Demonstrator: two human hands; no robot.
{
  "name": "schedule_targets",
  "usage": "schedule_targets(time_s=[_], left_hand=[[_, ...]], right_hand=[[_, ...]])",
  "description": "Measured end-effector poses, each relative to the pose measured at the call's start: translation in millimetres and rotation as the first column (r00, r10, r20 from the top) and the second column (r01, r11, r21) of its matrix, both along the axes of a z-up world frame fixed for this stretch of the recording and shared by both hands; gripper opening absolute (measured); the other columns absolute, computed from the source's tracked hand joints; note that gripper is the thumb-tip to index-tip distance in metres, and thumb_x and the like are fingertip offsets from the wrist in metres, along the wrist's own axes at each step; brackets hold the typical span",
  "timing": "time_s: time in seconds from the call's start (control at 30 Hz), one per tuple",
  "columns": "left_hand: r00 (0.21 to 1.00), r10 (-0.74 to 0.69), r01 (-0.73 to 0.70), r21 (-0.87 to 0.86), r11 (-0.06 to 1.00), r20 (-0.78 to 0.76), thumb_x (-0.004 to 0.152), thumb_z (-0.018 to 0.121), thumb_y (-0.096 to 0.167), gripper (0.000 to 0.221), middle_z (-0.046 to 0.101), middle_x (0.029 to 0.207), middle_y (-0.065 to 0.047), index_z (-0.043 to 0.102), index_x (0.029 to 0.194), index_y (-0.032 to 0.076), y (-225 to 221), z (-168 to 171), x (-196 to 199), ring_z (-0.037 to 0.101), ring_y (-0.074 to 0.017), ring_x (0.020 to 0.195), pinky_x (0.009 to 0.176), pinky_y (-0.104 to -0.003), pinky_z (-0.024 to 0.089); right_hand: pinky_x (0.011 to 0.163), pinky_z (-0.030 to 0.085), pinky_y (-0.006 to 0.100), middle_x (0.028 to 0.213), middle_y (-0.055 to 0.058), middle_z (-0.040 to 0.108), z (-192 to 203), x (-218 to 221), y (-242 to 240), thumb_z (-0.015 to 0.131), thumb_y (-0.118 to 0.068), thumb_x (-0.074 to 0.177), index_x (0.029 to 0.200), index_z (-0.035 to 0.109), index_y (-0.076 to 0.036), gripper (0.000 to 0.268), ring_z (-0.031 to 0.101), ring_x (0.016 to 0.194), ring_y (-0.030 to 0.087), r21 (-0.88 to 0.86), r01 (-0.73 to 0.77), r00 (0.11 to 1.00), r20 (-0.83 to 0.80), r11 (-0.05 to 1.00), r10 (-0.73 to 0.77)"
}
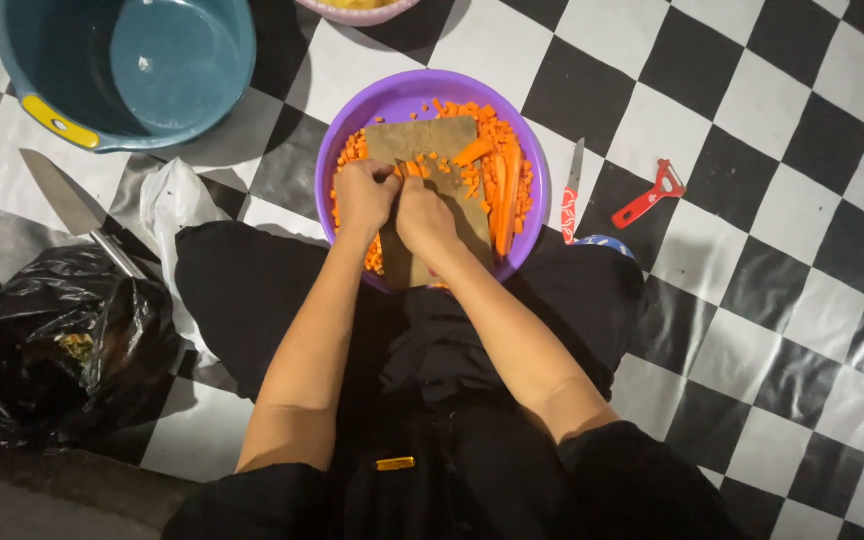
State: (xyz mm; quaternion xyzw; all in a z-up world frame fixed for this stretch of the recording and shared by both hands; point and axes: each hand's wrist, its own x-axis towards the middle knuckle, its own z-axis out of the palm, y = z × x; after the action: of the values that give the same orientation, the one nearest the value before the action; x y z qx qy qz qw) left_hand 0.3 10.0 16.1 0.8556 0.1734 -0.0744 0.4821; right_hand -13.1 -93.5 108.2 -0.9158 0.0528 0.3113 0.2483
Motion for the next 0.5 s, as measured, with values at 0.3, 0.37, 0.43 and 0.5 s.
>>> schedule_targets(time_s=[0.3, 0.37, 0.43, 0.5], left_hand=[[0.997, 0.025, -0.026, 0.004, 1.000, 0.072, 0.080, 0.076, 0.022, 0.023, 0.079, 0.092, -0.010, 0.082, 0.100, 0.014, -4, -18, 0, 0.073, -0.0351, 0.098, 0.086, -0.047, 0.058], [0.996, 0.034, -0.034, -0.003, 0.999, 0.080, 0.079, 0.076, 0.021, 0.022, 0.079, 0.092, -0.009, 0.082, 0.099, 0.015, -2, -25, -1, 0.074, -0.0337, 0.097, 0.085, -0.045, 0.058], [0.994, 0.042, -0.040, -0.014, 0.999, 0.103, 0.079, 0.076, 0.021, 0.021, 0.079, 0.091, -0.008, 0.082, 0.098, 0.016, -3, -30, 3, 0.074, -0.0324, 0.095, 0.083, -0.044, 0.059], [0.992, 0.044, -0.042, -0.016, 0.999, 0.117, 0.077, 0.076, 0.019, 0.022, 0.079, 0.090, -0.007, 0.082, 0.099, 0.017, -3, -33, 2, 0.075, -0.0297, 0.092, 0.082, -0.040, 0.060]], right_hand=[[0.094, 0.054, 0.057, 0.109, 0.032, 0.067, -38, -10, -18, 0.035, -0.008, 0.098, 0.121, 0.052, 0.007, 0.032, 0.066, 0.111, 0.049, -0.073, -0.081, 0.997, 0.011, 0.994, 0.082], [0.095, 0.053, 0.058, 0.111, 0.033, 0.067, -26, -31, -23, 0.035, -0.008, 0.099, 0.122, 0.052, 0.008, 0.033, 0.065, 0.113, 0.050, -0.072, -0.064, 0.997, -0.040, 0.995, 0.061], [0.097, 0.052, 0.059, 0.112, 0.034, 0.067, -9, -48, -30, 0.035, -0.008, 0.100, 0.124, 0.052, 0.009, 0.034, 0.064, 0.114, 0.050, -0.075, -0.044, 0.996, -0.075, 0.996, 0.038], [0.097, 0.052, 0.060, 0.112, 0.035, 0.067, 14, -71, -36, 0.033, -0.008, 0.099, 0.121, 0.055, 0.010, 0.035, 0.065, 0.113, 0.051, -0.053, -0.038, 0.994, -0.108, 0.998, 0.032]])
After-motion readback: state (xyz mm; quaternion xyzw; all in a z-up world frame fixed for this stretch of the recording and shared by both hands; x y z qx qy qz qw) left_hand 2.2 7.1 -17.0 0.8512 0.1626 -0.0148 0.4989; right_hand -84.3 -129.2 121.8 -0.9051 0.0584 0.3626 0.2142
